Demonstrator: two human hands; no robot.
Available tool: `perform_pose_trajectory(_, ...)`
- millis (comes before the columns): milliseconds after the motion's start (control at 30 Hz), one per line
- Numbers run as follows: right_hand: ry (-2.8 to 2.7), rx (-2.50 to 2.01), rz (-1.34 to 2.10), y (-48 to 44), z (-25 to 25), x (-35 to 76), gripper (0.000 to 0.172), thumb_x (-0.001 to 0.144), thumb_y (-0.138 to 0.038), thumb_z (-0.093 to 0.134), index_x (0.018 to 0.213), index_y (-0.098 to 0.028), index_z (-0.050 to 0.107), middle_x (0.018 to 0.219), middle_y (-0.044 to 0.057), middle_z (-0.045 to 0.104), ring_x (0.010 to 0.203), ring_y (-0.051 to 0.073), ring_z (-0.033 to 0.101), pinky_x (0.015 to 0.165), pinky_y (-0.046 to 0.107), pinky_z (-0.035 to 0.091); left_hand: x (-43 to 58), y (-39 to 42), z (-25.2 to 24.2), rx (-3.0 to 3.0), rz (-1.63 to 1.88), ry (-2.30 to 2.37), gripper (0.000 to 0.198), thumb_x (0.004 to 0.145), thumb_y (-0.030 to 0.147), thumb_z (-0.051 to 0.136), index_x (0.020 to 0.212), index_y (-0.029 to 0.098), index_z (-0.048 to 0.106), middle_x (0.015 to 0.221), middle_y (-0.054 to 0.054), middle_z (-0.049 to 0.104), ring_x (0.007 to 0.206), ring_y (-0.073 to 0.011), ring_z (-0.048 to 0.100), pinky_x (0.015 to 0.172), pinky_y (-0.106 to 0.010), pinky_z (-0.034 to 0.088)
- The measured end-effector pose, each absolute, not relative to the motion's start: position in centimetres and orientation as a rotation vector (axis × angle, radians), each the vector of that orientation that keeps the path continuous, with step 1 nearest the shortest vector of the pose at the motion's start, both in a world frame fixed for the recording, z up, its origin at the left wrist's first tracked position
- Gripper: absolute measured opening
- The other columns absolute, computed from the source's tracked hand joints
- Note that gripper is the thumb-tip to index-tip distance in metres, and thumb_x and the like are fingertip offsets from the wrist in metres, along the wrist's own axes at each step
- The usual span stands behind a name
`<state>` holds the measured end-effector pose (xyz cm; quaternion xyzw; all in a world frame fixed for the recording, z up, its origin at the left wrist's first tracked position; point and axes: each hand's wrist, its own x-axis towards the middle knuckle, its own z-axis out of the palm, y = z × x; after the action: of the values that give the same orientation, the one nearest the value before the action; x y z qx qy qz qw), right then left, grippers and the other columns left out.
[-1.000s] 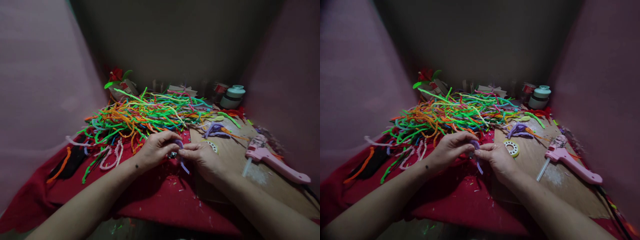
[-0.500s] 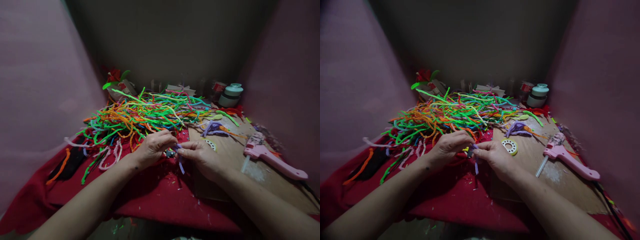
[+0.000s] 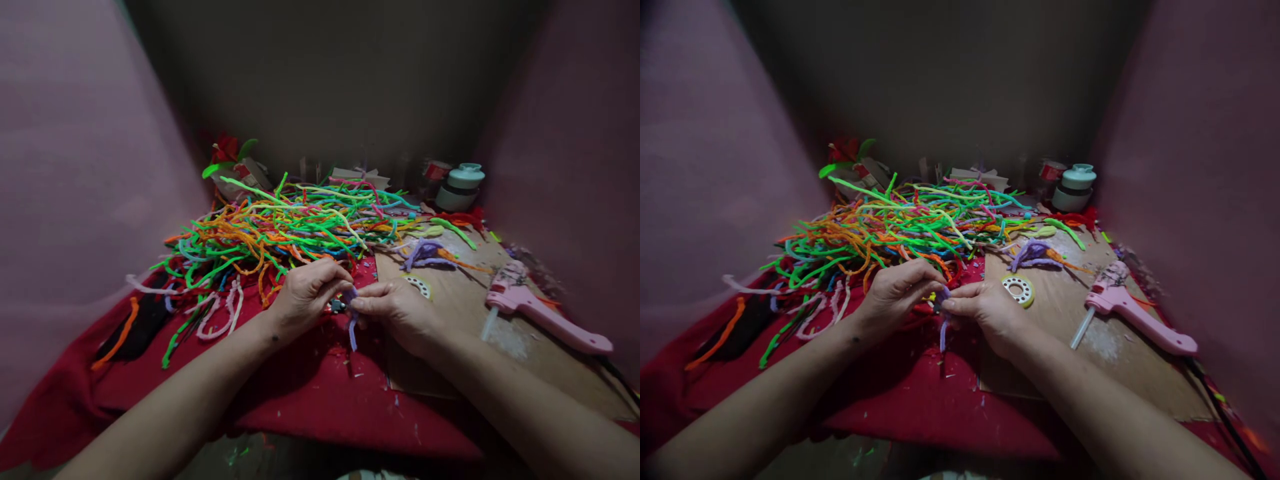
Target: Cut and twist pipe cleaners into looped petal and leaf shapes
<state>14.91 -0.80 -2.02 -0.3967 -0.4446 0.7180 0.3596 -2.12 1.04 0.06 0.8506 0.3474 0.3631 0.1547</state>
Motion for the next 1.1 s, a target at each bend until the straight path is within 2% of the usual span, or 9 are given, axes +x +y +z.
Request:
perform_pose_trajectory(167, -1.211, -1.065, 1.809, -0.7, -2.0, 14.9, 0.016, 0.060, -0.024, 0.070, 0.052, -0.013, 0.062, 0.044, -0.002, 0.052, 0.043, 0.008, 0.042, 0.048, 0.024, 0.027, -2.1, 0.9, 0.1, 2.431, 0.952, 1.055, 0.015, 0.083, 0.021, 0.051, 0.073, 0.014, 0.060, 0.061, 0.001, 0.058, 0.055, -0.0061, 0.051, 0.054, -0.015, 0.038)
perform_pose_trajectory(333, -1.279, -1.144, 1.681, -0.8, -2.0, 14.6, 0.017, 0.061, -0.029, 0.069, 0.057, -0.014, 0.063, 0.049, -0.003, 0.052, 0.045, 0.007, 0.039, 0.048, 0.024, 0.026, -1.6, 0.8, 0.3, 1.857, 0.834, 1.174, 0.024, 0.081, 0.027, 0.049, 0.060, 0.014, 0.051, 0.048, 0.005, 0.047, 0.043, -0.0044, 0.041, 0.042, -0.015, 0.031)
perform_pose_trajectory(433, -1.386, -1.176, 1.624, -0.8, -2.2, 14.7, 0.019, 0.064, -0.033, 0.067, 0.060, -0.014, 0.064, 0.050, -0.003, 0.050, 0.046, 0.008, 0.038, 0.047, 0.025, 0.024, -1.1, 0.7, 0.6, 1.540, 0.761, 1.128, 0.025, 0.078, 0.030, 0.051, 0.058, 0.015, 0.046, 0.045, 0.006, 0.045, 0.036, -0.0034, 0.035, 0.036, -0.015, 0.025)
perform_pose_trajectory(533, -1.419, -1.149, 1.605, -0.7, -2.3, 14.7, 0.020, 0.063, -0.032, 0.067, 0.055, -0.015, 0.059, 0.049, -0.004, 0.047, 0.047, 0.008, 0.036, 0.048, 0.025, 0.024, -0.9, 0.7, 0.8, 1.418, 0.772, 1.115, 0.026, 0.074, 0.031, 0.055, 0.057, 0.014, 0.045, 0.044, 0.006, 0.045, 0.035, -0.0026, 0.035, 0.036, -0.015, 0.025)
perform_pose_trajectory(667, -1.211, -1.087, 1.677, -0.5, -2.4, 14.7, 0.022, 0.062, -0.031, 0.070, 0.054, -0.015, 0.056, 0.049, -0.004, 0.049, 0.045, 0.008, 0.039, 0.048, 0.024, 0.026, -1.1, 0.9, 0.8, 1.352, 0.845, 1.145, 0.027, 0.074, 0.038, 0.058, 0.066, 0.014, 0.049, 0.050, 0.006, 0.047, 0.036, -0.0015, 0.034, 0.036, -0.014, 0.024)
perform_pose_trajectory(767, -1.058, -1.030, 1.706, -0.3, -2.5, 14.8, 0.024, 0.062, -0.033, 0.071, 0.055, -0.015, 0.056, 0.049, -0.003, 0.052, 0.045, 0.008, 0.043, 0.048, 0.024, 0.029, -1.5, 1.0, 0.3, 1.291, 0.698, 1.055, 0.024, 0.073, 0.037, 0.060, 0.080, 0.015, 0.052, 0.049, 0.006, 0.048, 0.033, -0.0017, 0.032, 0.033, -0.014, 0.020)
perform_pose_trajectory(833, -1.022, -1.013, 1.698, -0.1, -2.6, 14.9, 0.024, 0.063, -0.033, 0.071, 0.058, -0.015, 0.057, 0.049, -0.002, 0.053, 0.045, 0.009, 0.044, 0.048, 0.024, 0.030, -1.5, 1.0, 0.0, 1.269, 0.560, 0.974, 0.023, 0.072, 0.033, 0.061, 0.083, 0.015, 0.052, 0.048, 0.006, 0.049, 0.032, -0.0030, 0.034, 0.032, -0.014, 0.022)
perform_pose_trajectory(967, -1.020, -1.031, 1.655, 0.0, -2.6, 15.0, 0.024, 0.065, -0.035, 0.069, 0.060, -0.015, 0.056, 0.050, -0.002, 0.053, 0.044, 0.008, 0.044, 0.045, 0.023, 0.029, -1.1, 0.5, 0.1, 1.326, 0.462, 0.992, 0.019, 0.075, 0.033, 0.057, 0.075, 0.014, 0.052, 0.048, 0.004, 0.050, 0.033, -0.0043, 0.036, 0.034, -0.016, 0.028)
perform_pose_trajectory(1100, -1.106, -1.082, 1.586, -0.1, -2.6, 14.9, 0.022, 0.067, -0.034, 0.066, 0.062, -0.015, 0.056, 0.051, -0.002, 0.054, 0.045, 0.008, 0.045, 0.046, 0.022, 0.031, -0.9, 0.3, 0.1, 1.786, 0.581, 1.190, 0.019, 0.079, 0.028, 0.052, 0.066, 0.014, 0.052, 0.048, 0.004, 0.047, 0.041, -0.0052, 0.039, 0.041, -0.017, 0.030)
